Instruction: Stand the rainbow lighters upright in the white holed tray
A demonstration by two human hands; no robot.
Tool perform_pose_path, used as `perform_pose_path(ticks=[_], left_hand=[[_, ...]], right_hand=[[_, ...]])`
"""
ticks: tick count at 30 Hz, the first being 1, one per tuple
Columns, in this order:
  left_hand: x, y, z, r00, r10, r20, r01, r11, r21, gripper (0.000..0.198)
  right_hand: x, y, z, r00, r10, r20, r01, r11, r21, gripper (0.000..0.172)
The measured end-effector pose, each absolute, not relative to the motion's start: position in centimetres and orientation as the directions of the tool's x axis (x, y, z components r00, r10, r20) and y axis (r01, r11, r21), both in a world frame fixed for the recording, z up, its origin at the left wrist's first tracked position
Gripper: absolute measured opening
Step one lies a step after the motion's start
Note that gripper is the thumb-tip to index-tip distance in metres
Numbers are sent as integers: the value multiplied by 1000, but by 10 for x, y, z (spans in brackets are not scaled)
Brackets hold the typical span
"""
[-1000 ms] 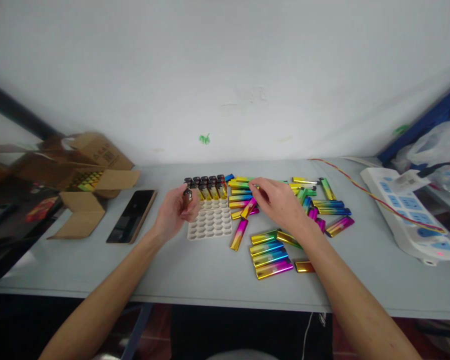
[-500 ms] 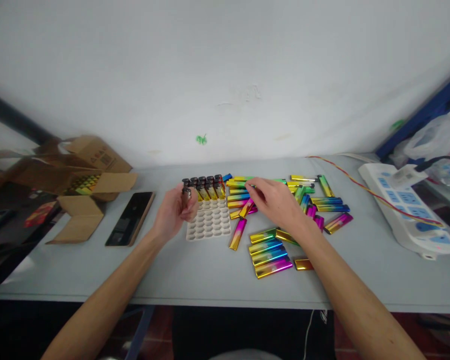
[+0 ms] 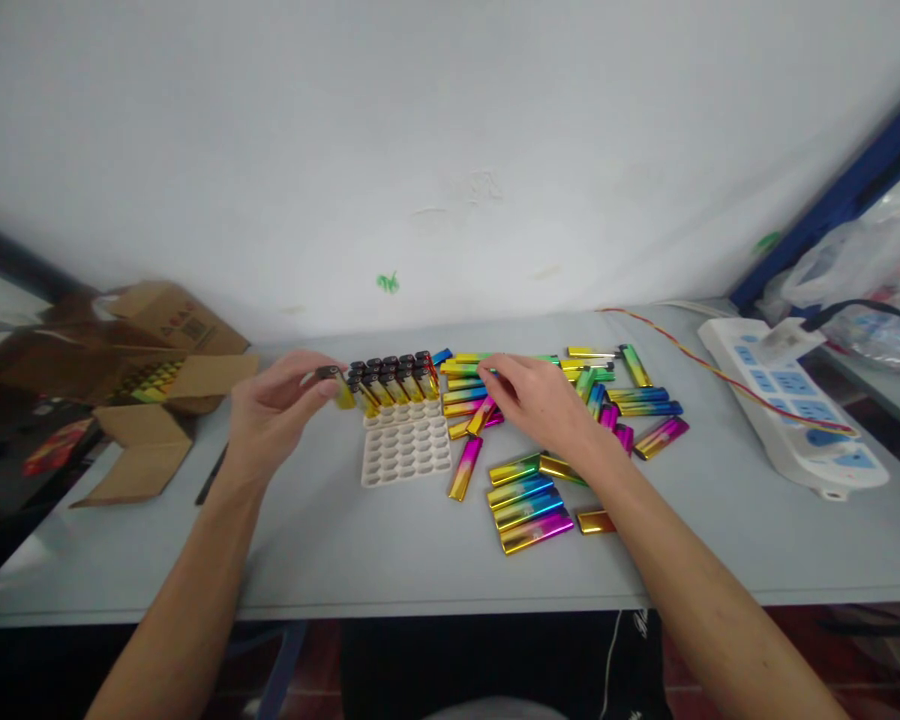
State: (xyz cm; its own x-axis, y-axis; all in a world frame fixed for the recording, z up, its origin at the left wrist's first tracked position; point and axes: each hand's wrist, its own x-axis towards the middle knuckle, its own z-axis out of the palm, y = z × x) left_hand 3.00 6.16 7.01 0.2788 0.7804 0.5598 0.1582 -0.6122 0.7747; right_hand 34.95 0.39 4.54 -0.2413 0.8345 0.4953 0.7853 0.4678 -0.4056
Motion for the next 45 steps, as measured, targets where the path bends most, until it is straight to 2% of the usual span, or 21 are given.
perform_pose_path(ticks=[5,10,13,16,22,29,32,35,37,40,42,45], left_hand=[[23,65,64,453,733,508,415,-678,607,19],[25,67,63,538,694,479,506,-720,476,19],[25,71,59,508,713,483,568,-699,435,23],[24,73,53,466,733,496,579,-676,456,28],[27,74,47,488,741,460,538,-671,511,29],[30,72,53,529,712,462,559,-702,442,30],[29,76,45,527,740,419,564,-673,479,58],[29,82,31,437,832,343,544,-548,635,93],[30,87,24,396,878,268,531,-458,713,103],[30,92,20,401,896,189,549,-400,734,94],[29,94,20,407,894,185,549,-402,733,83],[25,96,23,403,896,185,564,-403,721,79]], right_hand=[[350,3,47,-233,840,490,789,458,-410,23],[351,3,47,-223,848,480,791,445,-419,26],[352,3,47,-221,846,485,795,444,-412,26],[354,4,48,-206,843,496,805,434,-404,27],[363,7,46,-156,825,544,822,413,-391,28],[369,8,50,-111,832,544,838,372,-398,27],[375,10,51,-83,837,541,842,350,-412,26],[386,16,46,-80,847,525,845,338,-415,25],[393,22,38,-96,850,517,855,337,-395,27],[394,28,24,-204,851,484,838,407,-363,32],[387,29,18,-331,846,419,794,489,-360,37],[375,28,14,-461,832,308,750,551,-366,43]])
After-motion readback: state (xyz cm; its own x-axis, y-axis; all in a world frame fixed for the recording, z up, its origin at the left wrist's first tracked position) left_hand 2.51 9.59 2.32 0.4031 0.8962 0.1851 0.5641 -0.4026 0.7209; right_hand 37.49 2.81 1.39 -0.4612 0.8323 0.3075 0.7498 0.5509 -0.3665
